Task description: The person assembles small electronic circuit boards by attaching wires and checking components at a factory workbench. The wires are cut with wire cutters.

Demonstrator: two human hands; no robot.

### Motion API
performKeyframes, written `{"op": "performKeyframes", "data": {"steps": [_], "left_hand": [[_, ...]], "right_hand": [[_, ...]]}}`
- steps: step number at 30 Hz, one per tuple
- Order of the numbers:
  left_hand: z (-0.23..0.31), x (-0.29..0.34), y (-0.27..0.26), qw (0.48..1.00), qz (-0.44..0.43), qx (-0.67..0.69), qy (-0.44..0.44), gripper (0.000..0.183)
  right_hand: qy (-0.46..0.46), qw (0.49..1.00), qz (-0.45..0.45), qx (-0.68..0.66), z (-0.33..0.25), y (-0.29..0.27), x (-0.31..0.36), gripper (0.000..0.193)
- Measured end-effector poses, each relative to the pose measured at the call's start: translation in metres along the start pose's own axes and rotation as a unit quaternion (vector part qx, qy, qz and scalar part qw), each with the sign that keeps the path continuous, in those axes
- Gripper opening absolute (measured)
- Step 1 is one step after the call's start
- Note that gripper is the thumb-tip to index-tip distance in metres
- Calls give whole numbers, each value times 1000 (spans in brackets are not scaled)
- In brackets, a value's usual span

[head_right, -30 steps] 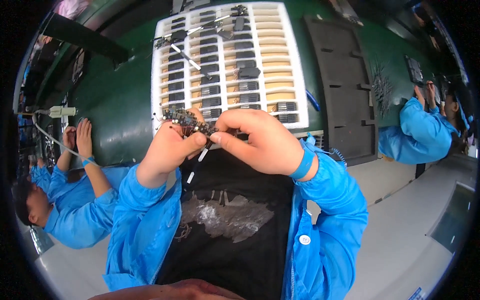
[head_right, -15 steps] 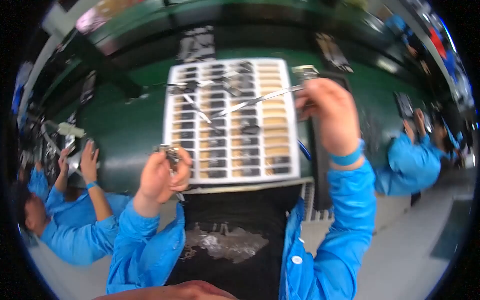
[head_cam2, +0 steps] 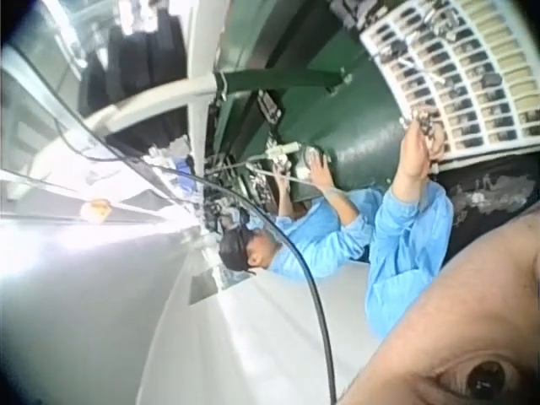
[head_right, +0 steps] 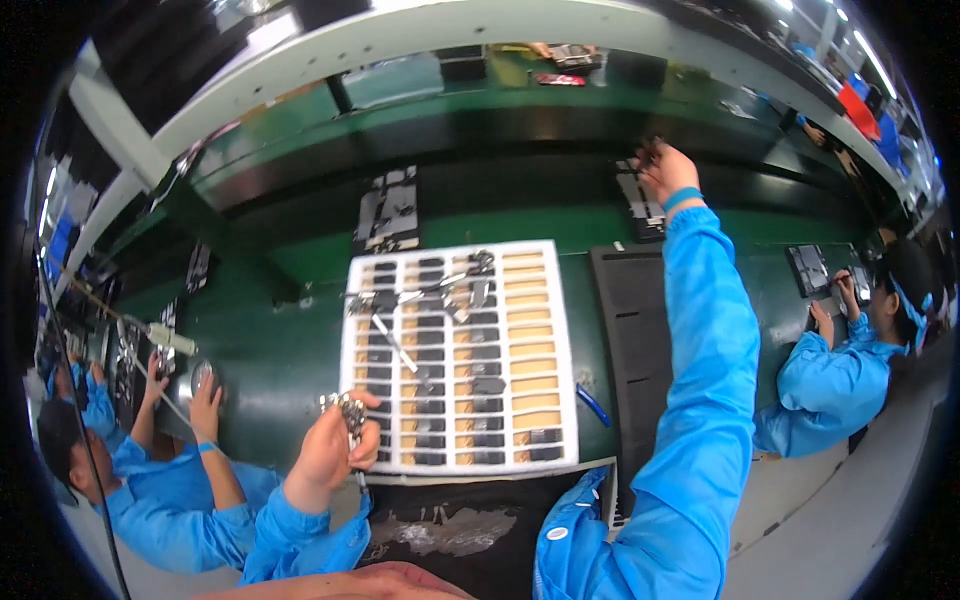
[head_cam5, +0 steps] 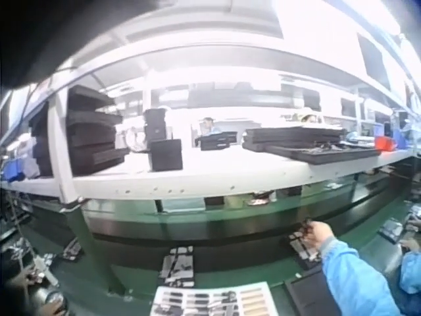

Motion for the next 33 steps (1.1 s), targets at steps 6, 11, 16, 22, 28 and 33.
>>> {"op": "performKeyframes", "data": {"steps": [6, 11, 16, 22, 28, 33], "left_hand": [[10, -8, 6, 999, 8, -39, -7, 51], [3, 1, 11, 997, 70, -38, 23, 50], [8, -7, 19, 989, 17, -146, 17, 52], [0, 3, 31, 995, -10, -103, 10, 52], [-8, 11, 36, 995, -30, -95, 11, 43], [-23, 11, 35, 998, -13, -65, 4, 38]], "right_hand": [[-41, 990, 34, -133, 27, -22, -108, 26], [118, 981, 130, -79, 118, -34, -137, 26], [-102, 969, 78, 213, 120, -100, -150, 33], [-61, 994, 14, 91, 65, -17, 49, 42], [-401, 796, -284, 354, 51, 39, 334, 21], [-526, 684, -286, 417, 95, 44, 413, 27]]}}
Point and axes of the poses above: each hand's wrist, its own x-axis away from the middle knuckle, its own y-axis out of the palm, z = x × y, the point moved 7 cm from there along -x, towards the middle knuckle, and after that the axes turned 11 degrees about z, right-handed, at the moved point
